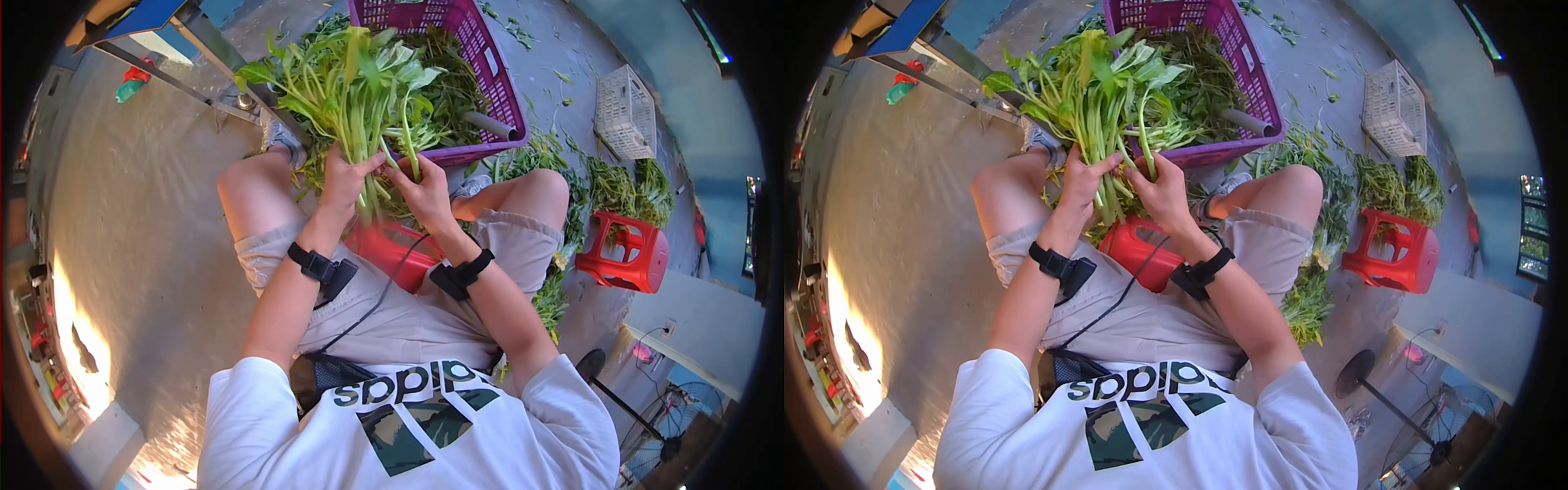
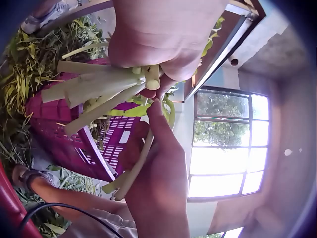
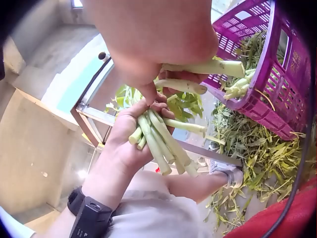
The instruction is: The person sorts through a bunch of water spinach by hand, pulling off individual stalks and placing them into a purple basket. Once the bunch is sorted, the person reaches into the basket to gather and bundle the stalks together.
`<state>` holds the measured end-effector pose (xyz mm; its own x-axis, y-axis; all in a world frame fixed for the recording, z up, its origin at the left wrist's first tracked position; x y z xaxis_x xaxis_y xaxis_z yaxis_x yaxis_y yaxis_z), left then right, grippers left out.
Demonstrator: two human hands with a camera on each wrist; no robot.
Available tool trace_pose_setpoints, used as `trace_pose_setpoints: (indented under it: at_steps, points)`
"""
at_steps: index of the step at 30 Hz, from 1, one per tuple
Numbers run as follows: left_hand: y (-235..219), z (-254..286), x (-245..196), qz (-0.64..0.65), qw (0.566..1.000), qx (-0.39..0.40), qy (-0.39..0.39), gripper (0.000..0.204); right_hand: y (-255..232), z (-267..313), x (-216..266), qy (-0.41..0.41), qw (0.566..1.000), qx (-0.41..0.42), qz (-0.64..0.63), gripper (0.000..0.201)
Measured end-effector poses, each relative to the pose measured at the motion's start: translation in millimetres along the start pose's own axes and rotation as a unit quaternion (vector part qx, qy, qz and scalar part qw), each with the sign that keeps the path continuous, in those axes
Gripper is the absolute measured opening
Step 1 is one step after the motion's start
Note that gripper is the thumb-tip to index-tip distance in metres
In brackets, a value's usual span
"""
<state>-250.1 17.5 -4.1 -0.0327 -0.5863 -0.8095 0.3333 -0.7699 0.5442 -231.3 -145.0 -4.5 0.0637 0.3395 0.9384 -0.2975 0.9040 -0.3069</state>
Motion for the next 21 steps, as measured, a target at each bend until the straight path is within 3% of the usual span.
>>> trace_pose_setpoints:
  at_steps: [4,7,10,13,16,19,21]
  points:
    - [6.6,4.1,-3.2,0.085,0.995,0.003,-0.042,0.032,1.3,4.3,11.6,0.04,0.992,-0.003,-0.12,0.021]
    - [6.7,6.1,-4.9,0.131,0.989,-0.014,-0.067,0.027,1.1,1.1,5.5,0.036,0.993,0.001,-0.112,0.018]
    - [-46.9,-20.1,-0.6,0.213,0.964,-0.09,-0.132,0.021,-18.2,1.0,1.3,0.062,0.991,-0.059,-0.107,0.017]
    - [-53.6,-23.3,-26.2,0.063,0.997,-0.052,0.015,0.018,-46.4,6.8,9.6,0.094,0.982,0.024,-0.164,0.018]
    - [-48.7,-22.4,-31.8,0.024,0.994,-0.094,0.059,0.018,-57.4,2.9,12.5,0.13,0.952,0.057,-0.271,0.021]
    - [-46.2,-20.1,-28.9,0.076,0.979,-0.159,0.1,0.019,-60.3,-3.6,5.0,0.156,0.918,0.041,-0.363,0.025]
    - [-44.7,-18.2,-28.5,0.103,0.975,-0.17,0.099,0.024,-63.5,-7.9,-6.3,0.169,0.86,0.049,-0.479,0.023]
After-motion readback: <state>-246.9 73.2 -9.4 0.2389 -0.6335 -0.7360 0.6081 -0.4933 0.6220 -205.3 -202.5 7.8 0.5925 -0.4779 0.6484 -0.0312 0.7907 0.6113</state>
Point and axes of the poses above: each hand's wrist, its own z-axis away from the middle knuckle, its own y-axis out of the palm, x = y × z, the point moved 2 cm from there along -z, towards the middle knuckle, and after that the axes turned 11 degrees about z, right-handed, at the moved point
